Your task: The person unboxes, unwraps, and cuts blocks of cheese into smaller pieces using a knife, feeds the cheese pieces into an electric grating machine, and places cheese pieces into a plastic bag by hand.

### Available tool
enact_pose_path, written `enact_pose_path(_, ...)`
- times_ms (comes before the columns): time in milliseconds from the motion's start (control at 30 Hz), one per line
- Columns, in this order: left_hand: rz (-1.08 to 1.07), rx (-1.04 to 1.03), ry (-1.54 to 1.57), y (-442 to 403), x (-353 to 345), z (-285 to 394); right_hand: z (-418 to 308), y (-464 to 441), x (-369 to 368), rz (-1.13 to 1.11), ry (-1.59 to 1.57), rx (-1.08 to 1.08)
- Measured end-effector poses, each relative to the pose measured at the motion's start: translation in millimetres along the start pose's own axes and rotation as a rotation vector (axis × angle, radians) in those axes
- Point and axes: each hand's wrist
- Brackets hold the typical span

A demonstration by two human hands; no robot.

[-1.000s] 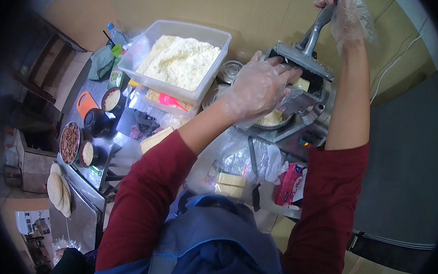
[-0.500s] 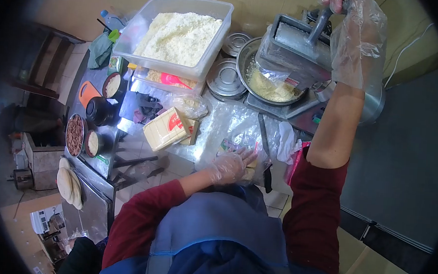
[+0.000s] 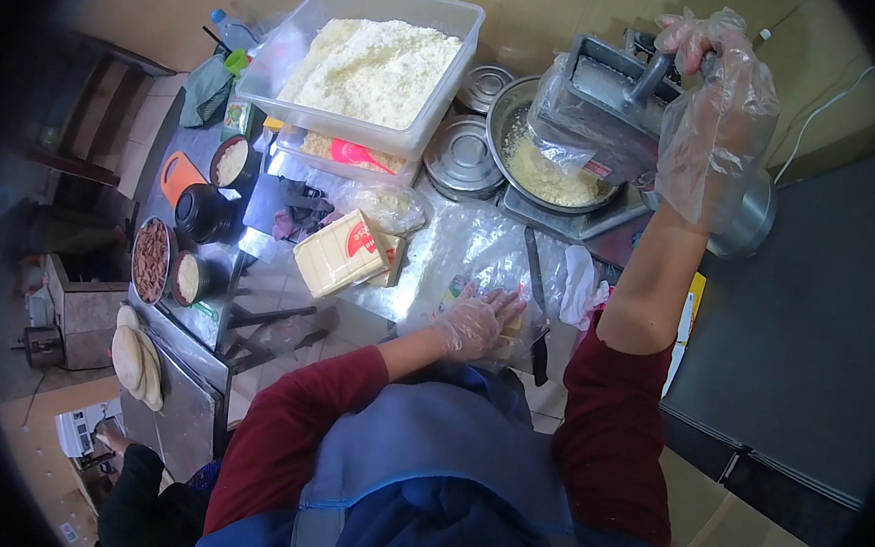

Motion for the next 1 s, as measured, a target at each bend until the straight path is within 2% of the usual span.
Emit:
enact_pose_path(100, 0.004, -0.009, 0.053, -1, 1, -2, 2, 4, -1, 0.06, 0.041, -0.036)
enact_pose_path(167, 0.013, -0.006, 0.06, -1, 2, -2, 8, 8, 0, 0.031, 0.083, 0.091)
enact_pose_path(267, 0.023, -0.019, 0.051, -2, -1, -4, 13, 11, 2, -0.002, 0.057, 0.147)
enact_pose_path(367, 0.043, -0.032, 0.058, -1, -6, -6, 5, 15, -4, 0.045, 0.016, 0.031)
enact_pose_path(500, 0.015, -0.013, 0.05, 1, -3, -3, 8, 20, -4, 0.032, -0.014, 0.087)
enact_pose_path(900, 0.017, -0.044, 0.057, 2, -4, -6, 8, 35, -10, 0.114, 0.143, 0.045)
enact_pose_path(1000, 0.032, -0.053, 0.053, 2, -5, -6, 8, 38, -9, 0.085, 0.223, 0.096)
Point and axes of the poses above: each hand's wrist, its own y-axis away from the middle knuckle, its own x-axis out of the back of the hand, z = x × y, and after that the axes turned 6 degrees about -z, right-handed
